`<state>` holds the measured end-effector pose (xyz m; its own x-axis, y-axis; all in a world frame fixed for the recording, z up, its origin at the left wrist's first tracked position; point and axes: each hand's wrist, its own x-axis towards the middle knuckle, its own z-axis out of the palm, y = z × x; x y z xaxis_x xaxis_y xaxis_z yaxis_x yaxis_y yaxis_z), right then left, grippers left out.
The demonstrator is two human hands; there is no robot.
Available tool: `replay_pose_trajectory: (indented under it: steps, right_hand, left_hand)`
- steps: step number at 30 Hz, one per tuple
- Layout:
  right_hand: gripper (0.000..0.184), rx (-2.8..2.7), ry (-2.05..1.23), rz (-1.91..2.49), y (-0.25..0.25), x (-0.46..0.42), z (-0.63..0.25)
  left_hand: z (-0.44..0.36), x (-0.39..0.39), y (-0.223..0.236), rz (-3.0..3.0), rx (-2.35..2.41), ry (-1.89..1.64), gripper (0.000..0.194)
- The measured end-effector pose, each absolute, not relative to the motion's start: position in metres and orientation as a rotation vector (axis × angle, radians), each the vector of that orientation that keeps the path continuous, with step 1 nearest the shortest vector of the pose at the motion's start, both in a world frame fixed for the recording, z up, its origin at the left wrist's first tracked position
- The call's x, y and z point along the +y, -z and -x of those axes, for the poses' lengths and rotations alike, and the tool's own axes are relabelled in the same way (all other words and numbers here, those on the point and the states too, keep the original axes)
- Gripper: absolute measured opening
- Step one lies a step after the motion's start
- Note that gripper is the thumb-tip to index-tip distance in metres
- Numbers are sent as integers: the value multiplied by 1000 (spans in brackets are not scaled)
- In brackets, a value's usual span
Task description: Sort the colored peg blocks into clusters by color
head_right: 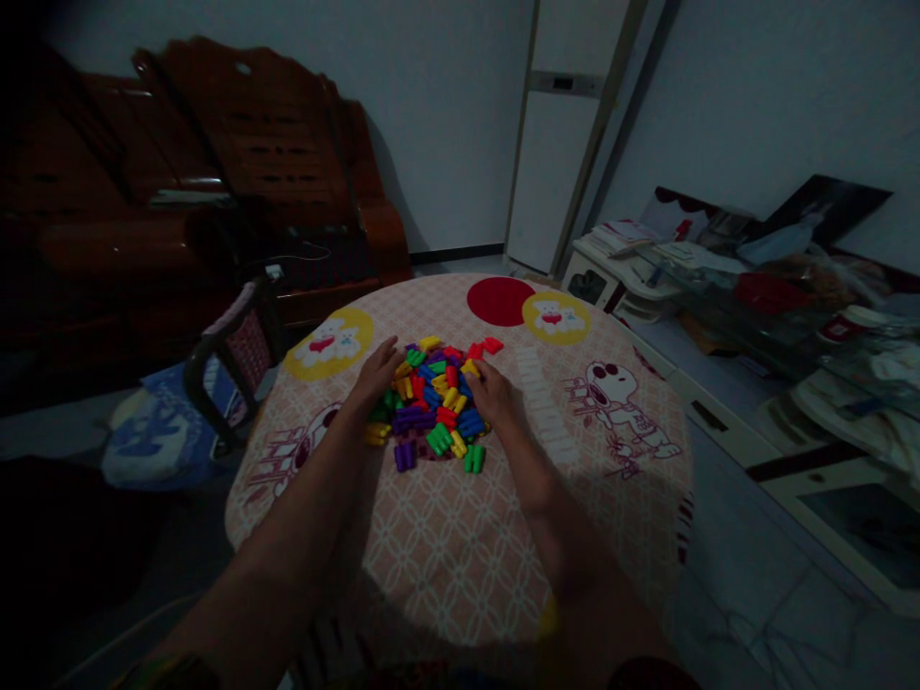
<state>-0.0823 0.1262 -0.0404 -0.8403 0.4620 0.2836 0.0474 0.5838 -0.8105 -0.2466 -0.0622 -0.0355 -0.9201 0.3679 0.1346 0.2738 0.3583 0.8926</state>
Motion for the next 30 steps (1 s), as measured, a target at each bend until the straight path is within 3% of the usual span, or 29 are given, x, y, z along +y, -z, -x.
replay_pose_trajectory:
  steps: [5, 9, 15, 22, 30]
  right_hand:
    - [37, -2292, -1310, 338, 31, 113, 73]
    - [39, -2198, -1307, 398, 29, 130, 62]
    - [37, -2085, -1296, 534, 42, 144, 56]
    - [30, -2167, -1351, 507, 41, 137, 51]
    - [25, -2725, -805, 395, 4, 123, 22]
  left_hand:
    - [240, -49, 20, -810, 2289, -1669, 58]
    - [218, -80, 10, -841, 2602, -1678, 52]
    - [179, -138, 33, -417, 2924, -1451, 53]
    - [171, -102, 52, -482, 2792, -1601, 49]
    - [194, -89, 37, -434, 2777, -1612, 50]
